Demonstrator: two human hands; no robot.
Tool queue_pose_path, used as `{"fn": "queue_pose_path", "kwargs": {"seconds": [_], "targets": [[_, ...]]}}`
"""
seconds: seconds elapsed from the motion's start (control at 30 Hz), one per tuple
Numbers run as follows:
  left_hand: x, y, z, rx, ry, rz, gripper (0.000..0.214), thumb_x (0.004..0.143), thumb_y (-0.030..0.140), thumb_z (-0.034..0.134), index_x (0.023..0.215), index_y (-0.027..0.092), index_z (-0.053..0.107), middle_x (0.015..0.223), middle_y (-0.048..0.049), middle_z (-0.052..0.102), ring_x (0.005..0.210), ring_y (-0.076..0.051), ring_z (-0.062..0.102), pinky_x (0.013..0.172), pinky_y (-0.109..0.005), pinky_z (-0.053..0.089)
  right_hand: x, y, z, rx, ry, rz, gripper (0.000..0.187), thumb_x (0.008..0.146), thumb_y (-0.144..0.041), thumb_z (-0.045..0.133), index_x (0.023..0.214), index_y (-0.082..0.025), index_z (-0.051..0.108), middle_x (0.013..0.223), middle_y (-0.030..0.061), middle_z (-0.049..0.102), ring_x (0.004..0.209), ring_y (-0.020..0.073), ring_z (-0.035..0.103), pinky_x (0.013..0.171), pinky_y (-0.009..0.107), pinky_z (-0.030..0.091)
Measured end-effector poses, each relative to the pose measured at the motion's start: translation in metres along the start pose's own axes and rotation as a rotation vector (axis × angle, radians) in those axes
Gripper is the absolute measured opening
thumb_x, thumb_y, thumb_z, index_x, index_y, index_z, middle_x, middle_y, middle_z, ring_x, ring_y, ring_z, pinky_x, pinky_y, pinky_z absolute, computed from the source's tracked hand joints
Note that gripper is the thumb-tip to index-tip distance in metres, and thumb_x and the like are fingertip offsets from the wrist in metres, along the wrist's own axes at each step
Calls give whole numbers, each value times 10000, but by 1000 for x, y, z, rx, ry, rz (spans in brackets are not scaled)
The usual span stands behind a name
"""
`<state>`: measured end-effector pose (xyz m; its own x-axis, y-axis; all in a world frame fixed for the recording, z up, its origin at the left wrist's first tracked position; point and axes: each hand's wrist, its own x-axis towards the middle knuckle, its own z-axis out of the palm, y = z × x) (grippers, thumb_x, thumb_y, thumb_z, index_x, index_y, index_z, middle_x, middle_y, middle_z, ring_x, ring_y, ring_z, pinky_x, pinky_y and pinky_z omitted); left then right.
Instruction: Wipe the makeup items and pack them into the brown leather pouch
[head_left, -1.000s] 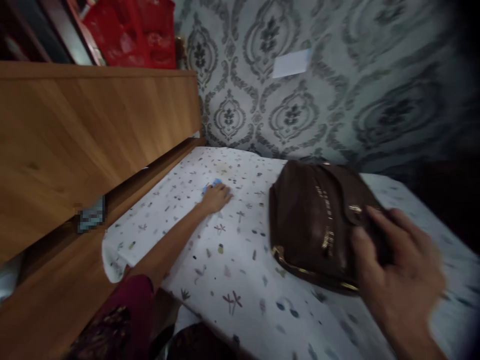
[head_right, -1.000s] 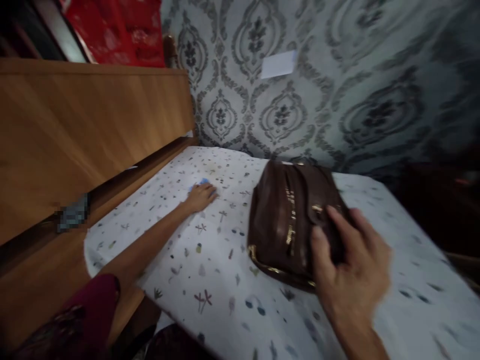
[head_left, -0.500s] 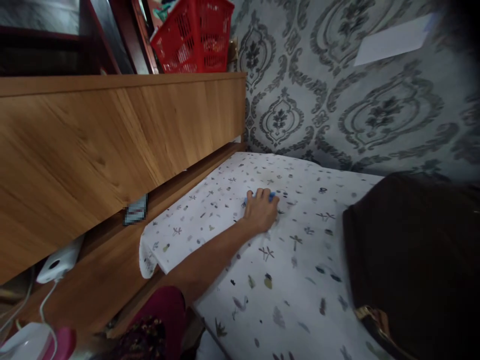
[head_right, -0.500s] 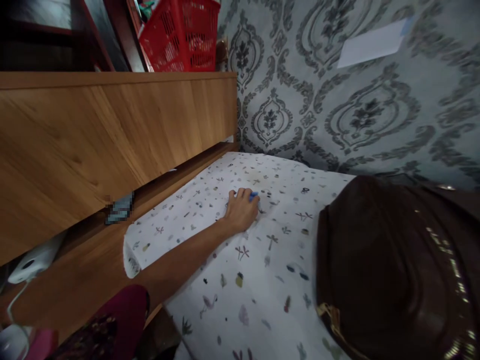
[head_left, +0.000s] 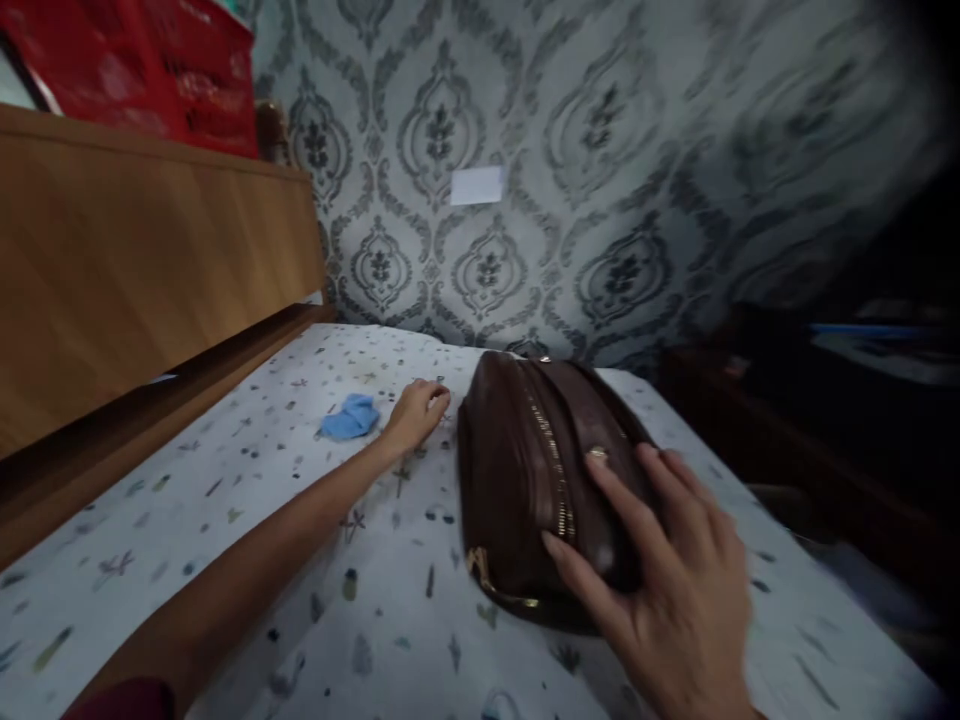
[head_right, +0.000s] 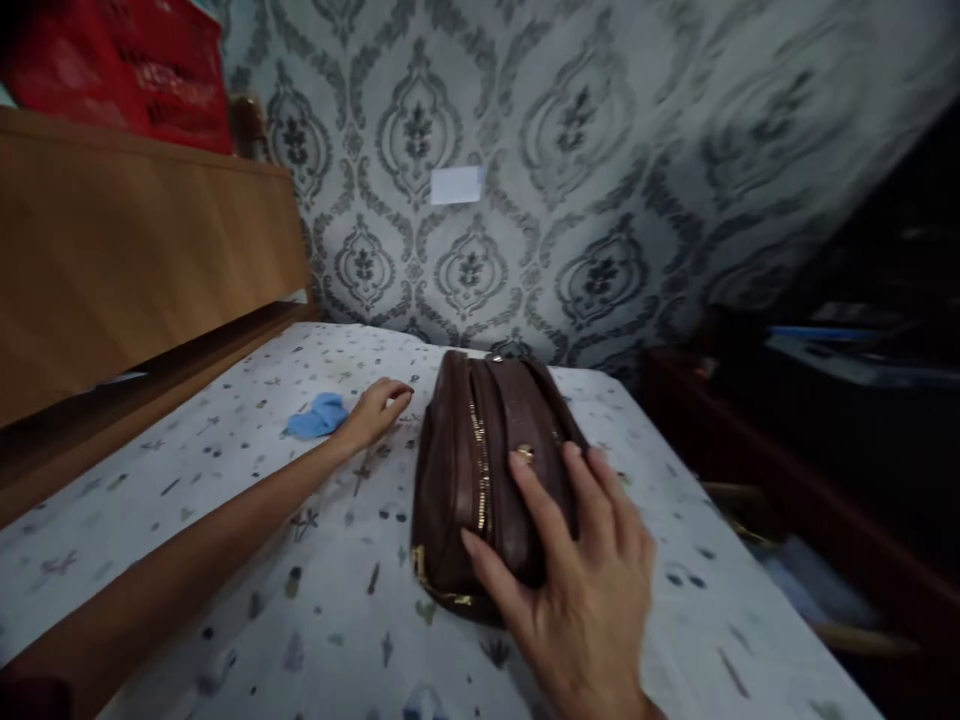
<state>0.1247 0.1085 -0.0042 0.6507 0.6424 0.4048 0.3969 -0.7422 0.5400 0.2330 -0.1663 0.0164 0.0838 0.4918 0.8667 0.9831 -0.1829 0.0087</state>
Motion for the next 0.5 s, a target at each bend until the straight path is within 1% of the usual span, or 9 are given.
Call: {"fn": "queue_pose_path", "kwargs": {"seconds": [0.1,0.2,0.27,0.37,0.43,0.5], "targets": [[38,16,21,-223,-12,-150,244,990,343,534,1084,152,651,1085,-69,673,1015,-206,640,919,-413,529,0,-6,-3,-13,-11,26,496,949,-503,546,1332,-187,558,1402,226,505,1311,456,474,965,635,457],[60,25,37,-396,-52,-310,343,953,408,604,1179,149,617,1159,-84,654,998,-216,656,864,-429,565,-3,-9,-5,-8,-10,49,473,950,-472,553,1331,-194,550,1416,214,493,1314,440,466,965,619,458],[65,28,43,-494,-85,-398,361,955,429,594,1182,150,619,1160,-82,655,998,-222,656,864,-427,565,-3,-10,-6,1,-8,60,471,948,-470,553,1333,-199,545,1416,204,492,1322,427,456,973,612,453],[67,30,47,-622,-137,-493,434,963,517,539,1175,149,623,1145,-91,665,1003,-226,657,886,-447,549,-2,-10,-6,6,-9,73,465,951,-467,541,1337,-207,536,1415,190,490,1334,404,441,991,602,437],[68,32,48,-696,-175,-515,506,969,582,476,1190,151,622,1159,-104,668,1027,-234,655,911,-468,535,-1,-11,-7,-2,-13,78,467,956,-466,528,1346,-209,526,1419,183,485,1343,389,430,1005,593,424],[70,34,49,-760,-213,-495,526,973,592,457,1226,158,610,1209,-113,657,1070,-243,646,939,-484,522,-1,-11,-7,-9,-10,74,472,957,-459,524,1358,-210,514,1428,178,473,1351,370,421,1024,576,410]]}}
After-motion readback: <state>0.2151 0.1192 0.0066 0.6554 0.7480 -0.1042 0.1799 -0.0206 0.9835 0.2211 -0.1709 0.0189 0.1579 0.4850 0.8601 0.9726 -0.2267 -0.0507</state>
